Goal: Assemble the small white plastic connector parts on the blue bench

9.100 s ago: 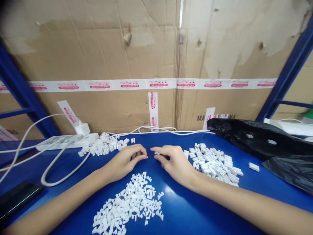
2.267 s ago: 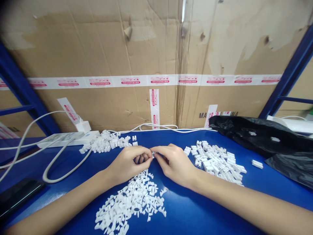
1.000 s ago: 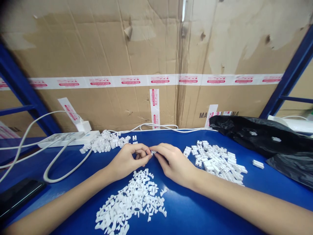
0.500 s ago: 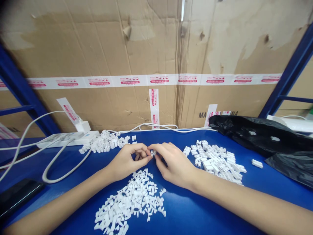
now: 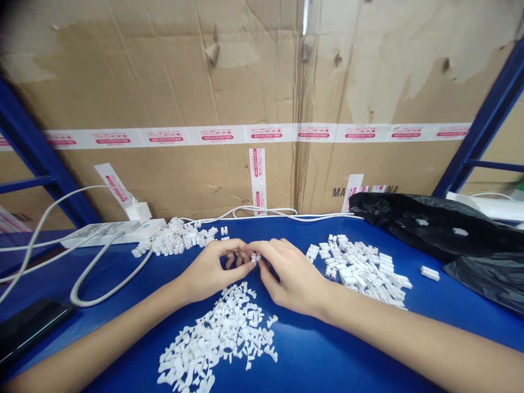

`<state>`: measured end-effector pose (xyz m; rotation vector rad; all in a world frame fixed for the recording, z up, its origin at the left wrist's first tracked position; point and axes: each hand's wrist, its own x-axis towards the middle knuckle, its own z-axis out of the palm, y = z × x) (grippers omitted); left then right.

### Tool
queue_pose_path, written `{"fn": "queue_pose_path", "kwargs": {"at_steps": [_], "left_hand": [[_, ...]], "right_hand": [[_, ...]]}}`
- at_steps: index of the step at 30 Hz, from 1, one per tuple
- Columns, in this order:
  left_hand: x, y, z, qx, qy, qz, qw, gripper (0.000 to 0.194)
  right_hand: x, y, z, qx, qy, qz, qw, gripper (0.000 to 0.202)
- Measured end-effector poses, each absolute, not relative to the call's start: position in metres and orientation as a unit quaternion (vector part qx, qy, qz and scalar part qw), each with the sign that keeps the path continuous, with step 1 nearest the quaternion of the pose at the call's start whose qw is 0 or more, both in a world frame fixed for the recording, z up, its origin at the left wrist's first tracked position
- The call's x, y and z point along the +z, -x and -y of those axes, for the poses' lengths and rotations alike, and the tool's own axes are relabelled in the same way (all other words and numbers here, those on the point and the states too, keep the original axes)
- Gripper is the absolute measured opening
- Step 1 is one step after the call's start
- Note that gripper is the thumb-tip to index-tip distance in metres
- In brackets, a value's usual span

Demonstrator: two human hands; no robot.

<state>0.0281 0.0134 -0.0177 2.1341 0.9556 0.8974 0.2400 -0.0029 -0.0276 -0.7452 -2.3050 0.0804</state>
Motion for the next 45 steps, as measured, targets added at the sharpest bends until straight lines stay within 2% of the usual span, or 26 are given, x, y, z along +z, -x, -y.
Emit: {"fn": "queue_pose_path", "kwargs": {"at_steps": [5, 10, 15, 20, 23, 26, 28, 33, 43, 45], "left_hand": [[-0.018, -0.028, -0.013, 0.350, -0.797, -0.363, 0.332, 0.010], [-0.022, -0.028, -0.015, 0.360, -0.786, -0.365, 0.346, 0.010], [-0.023, -0.027, -0.010, 0.368, -0.814, -0.351, 0.279, 0.011], [-0.021, -0.027, -0.007, 0.376, -0.832, -0.353, 0.206, 0.015], [-0.021, -0.026, -0.009, 0.388, -0.808, -0.378, 0.232, 0.014], [-0.021, -0.025, -0.013, 0.396, -0.782, -0.400, 0.268, 0.016], [-0.020, -0.024, -0.014, 0.398, -0.773, -0.404, 0.283, 0.016], [-0.019, -0.025, -0.015, 0.402, -0.764, -0.395, 0.314, 0.015], [-0.023, -0.026, -0.020, 0.434, -0.736, -0.371, 0.365, 0.018], [-0.023, -0.026, -0.020, 0.434, -0.730, -0.371, 0.376, 0.019]], "right_hand": [[-0.029, -0.239, 0.003, 0.040, 0.297, 0.889, 0.346, 0.036], [-0.030, -0.239, 0.002, 0.045, 0.329, 0.874, 0.354, 0.028], [-0.027, -0.238, 0.001, 0.059, 0.310, 0.884, 0.346, 0.020], [-0.026, -0.238, 0.002, 0.065, 0.296, 0.886, 0.351, 0.020], [-0.026, -0.237, 0.005, 0.061, 0.318, 0.868, 0.377, 0.020], [-0.022, -0.237, 0.008, 0.096, 0.310, 0.861, 0.391, 0.011], [-0.019, -0.238, 0.009, 0.138, 0.274, 0.876, 0.372, 0.008], [-0.016, -0.239, 0.009, 0.184, 0.209, 0.909, 0.310, 0.018], [-0.016, -0.240, 0.009, 0.188, 0.209, 0.911, 0.302, 0.017], [-0.017, -0.241, 0.010, 0.188, 0.203, 0.908, 0.314, 0.011]]}}
